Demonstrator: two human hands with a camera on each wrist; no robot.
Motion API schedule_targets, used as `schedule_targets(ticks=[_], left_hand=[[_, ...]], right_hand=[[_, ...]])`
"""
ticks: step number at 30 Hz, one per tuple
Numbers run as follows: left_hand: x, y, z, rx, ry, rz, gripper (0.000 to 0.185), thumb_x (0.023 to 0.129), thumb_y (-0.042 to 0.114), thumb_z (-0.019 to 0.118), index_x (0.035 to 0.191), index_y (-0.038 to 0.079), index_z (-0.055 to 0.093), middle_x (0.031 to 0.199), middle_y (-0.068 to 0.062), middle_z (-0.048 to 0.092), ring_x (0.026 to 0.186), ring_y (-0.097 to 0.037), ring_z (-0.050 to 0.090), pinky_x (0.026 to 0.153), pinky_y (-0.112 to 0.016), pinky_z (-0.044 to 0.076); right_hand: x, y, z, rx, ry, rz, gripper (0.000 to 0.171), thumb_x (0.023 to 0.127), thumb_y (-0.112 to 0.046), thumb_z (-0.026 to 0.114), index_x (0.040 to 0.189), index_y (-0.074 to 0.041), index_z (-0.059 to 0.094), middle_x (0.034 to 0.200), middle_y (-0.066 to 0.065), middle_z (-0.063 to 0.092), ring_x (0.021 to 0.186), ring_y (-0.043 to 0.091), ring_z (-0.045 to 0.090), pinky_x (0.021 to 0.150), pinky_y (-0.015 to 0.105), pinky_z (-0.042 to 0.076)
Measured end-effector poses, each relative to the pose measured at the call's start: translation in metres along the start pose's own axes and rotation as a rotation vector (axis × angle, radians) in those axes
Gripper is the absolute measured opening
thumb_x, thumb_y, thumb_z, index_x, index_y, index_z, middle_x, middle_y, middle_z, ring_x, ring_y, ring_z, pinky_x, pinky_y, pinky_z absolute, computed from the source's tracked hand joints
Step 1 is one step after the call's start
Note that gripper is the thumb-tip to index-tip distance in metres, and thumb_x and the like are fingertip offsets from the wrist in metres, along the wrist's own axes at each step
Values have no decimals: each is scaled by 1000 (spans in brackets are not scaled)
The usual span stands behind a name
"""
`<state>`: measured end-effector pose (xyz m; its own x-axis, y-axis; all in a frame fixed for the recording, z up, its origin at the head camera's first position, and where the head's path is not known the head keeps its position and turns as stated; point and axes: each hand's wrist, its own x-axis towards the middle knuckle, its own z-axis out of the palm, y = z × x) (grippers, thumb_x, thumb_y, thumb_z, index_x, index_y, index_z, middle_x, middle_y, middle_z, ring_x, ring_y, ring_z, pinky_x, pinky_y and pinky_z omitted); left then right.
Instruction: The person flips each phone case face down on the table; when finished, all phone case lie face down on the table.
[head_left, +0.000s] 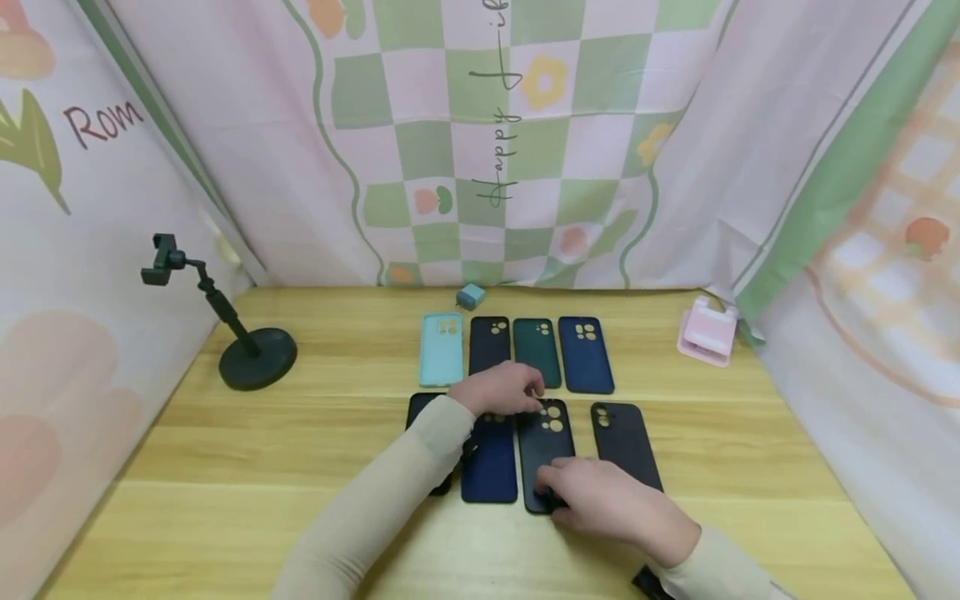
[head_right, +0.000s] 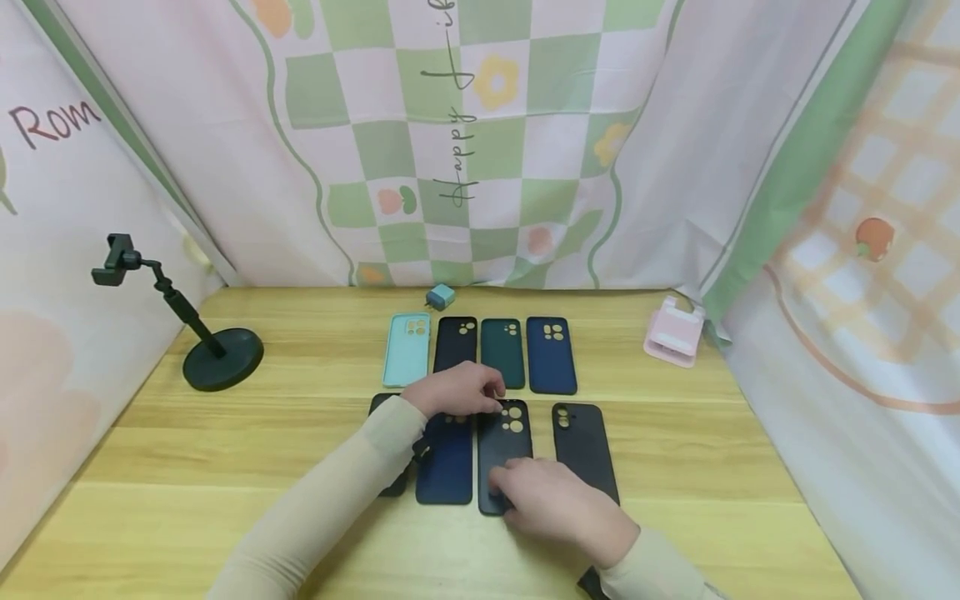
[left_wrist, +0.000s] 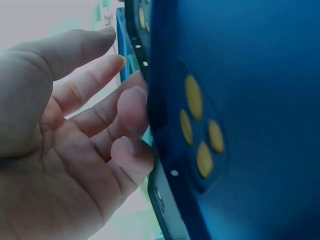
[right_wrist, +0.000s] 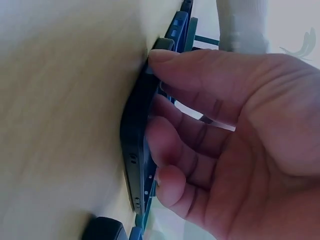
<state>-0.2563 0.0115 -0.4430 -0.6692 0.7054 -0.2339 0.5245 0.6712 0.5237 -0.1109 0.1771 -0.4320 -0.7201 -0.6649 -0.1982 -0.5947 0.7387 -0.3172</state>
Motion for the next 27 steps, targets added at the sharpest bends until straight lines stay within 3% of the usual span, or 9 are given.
schedule_targets(ticks=[7, 11, 16, 20, 23, 27], left_hand=[[0, 4, -3, -21, 13, 42, 21, 96, 27, 65, 114, 18, 68, 106, 6, 65, 89, -6, 58, 77, -25, 48], [-3, 4, -11, -79, 61, 77, 19, 99, 24, 60, 115, 17, 67, 108, 6, 63, 89, -7, 58, 78, -26, 48], [-8, 3, -22, -171, 129, 110, 21, 101, 27, 55, 115, 18, 67, 109, 8, 62, 91, -8, 58, 80, -28, 48], [-13, 1, -26, -264, 174, 116, 25, 103, 31, 51, 114, 17, 68, 108, 10, 62, 88, -8, 57, 79, -29, 47], [-17, 1, -28, -357, 176, 105, 30, 104, 23, 41, 118, 16, 67, 110, 9, 61, 68, -15, 51, 69, -32, 45], [-19, 3, -28, -418, 178, 110, 39, 94, 8, 36, 119, 14, 65, 112, 6, 60, 57, -20, 41, 64, -33, 43]], right_hand=[[-2, 2, 2, 39, 4, -55, 21, 82, -5, 73, 95, -20, 66, 83, -12, 59, 70, 1, 52, 62, 28, 49], [-7, 0, -1, 66, 78, -72, 23, 83, -2, 68, 99, -18, 63, 85, -10, 60, 67, 1, 50, 61, 26, 48], [-15, -1, -7, 90, 205, -113, 44, 83, -2, 67, 124, -14, 57, 80, -13, 52, 64, 1, 47, 58, 23, 45], [-19, -1, -9, 102, 244, -137, 65, 83, -2, 67, 143, -17, 47, 78, -15, 45, 62, 1, 44, 58, 21, 42], [-21, 0, -10, 108, 273, -150, 60, 82, -3, 67, 139, -17, 52, 79, -14, 44, 63, 1, 42, 58, 21, 41], [-23, 2, -9, 110, 337, -160, 45, 81, -7, 69, 125, -15, 60, 84, -12, 50, 70, 3, 49, 62, 21, 44]])
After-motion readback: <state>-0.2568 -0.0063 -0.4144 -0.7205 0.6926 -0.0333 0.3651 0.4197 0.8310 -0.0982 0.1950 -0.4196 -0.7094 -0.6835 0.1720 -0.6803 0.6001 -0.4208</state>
